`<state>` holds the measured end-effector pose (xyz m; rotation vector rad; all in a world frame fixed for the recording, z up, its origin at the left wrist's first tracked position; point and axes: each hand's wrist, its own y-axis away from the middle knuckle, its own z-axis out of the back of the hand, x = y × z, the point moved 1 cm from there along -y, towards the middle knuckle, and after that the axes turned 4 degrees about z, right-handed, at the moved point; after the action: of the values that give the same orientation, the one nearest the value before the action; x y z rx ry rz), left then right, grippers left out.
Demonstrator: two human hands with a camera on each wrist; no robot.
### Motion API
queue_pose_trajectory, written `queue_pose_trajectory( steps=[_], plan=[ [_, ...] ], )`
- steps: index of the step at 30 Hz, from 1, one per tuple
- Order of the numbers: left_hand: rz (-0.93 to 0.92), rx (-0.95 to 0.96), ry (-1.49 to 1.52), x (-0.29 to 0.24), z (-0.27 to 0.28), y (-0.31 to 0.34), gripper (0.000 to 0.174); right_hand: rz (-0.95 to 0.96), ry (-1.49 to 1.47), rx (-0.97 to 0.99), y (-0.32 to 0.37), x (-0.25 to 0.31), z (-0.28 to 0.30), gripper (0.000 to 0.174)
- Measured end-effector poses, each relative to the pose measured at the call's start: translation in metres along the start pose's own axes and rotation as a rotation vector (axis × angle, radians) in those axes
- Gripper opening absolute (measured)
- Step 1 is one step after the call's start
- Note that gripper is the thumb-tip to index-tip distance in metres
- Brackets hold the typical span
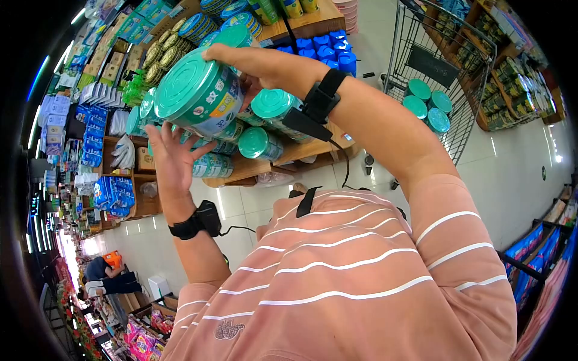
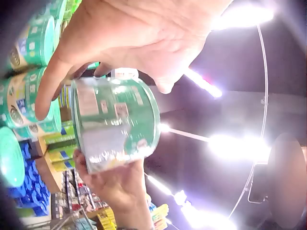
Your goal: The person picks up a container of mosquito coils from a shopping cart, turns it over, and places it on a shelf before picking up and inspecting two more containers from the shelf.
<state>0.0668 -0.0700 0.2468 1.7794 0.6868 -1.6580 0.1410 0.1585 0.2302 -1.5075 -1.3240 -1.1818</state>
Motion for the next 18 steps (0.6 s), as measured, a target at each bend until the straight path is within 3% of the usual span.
queue_pose_trajectory(
  steps=[6, 9, 10, 14, 18],
  plan=[
    [-0.030, -0.073, 0.161, 0.002, 0.001, -0.013, 0.081, 0.039, 0.039, 0.067, 0.029, 0.009, -0.028, 0.085],
    [0.033, 0.005, 0.312, -0.006, 0.017, -0.020, 0.075, 0.050, 0.021, 0.088, 0.040, 0.013, -0.022, 0.096],
    [0.053, -0.004, 0.373, -0.010, 0.016, -0.016, 0.073, 0.024, 0.028, 0.072, 0.051, 0.023, -0.019, 0.108],
    [0.064, 0.010, 0.458, -0.011, 0.024, -0.022, 0.067, 0.057, 0.028, 0.003, 0.041, 0.028, -0.004, 0.117],
    [0.076, 0.056, 0.496, 0.000, 0.030, -0.031, 0.067, 0.022, 0.041, 0.102, 0.035, 0.021, 0.000, 0.119]
  ],
)
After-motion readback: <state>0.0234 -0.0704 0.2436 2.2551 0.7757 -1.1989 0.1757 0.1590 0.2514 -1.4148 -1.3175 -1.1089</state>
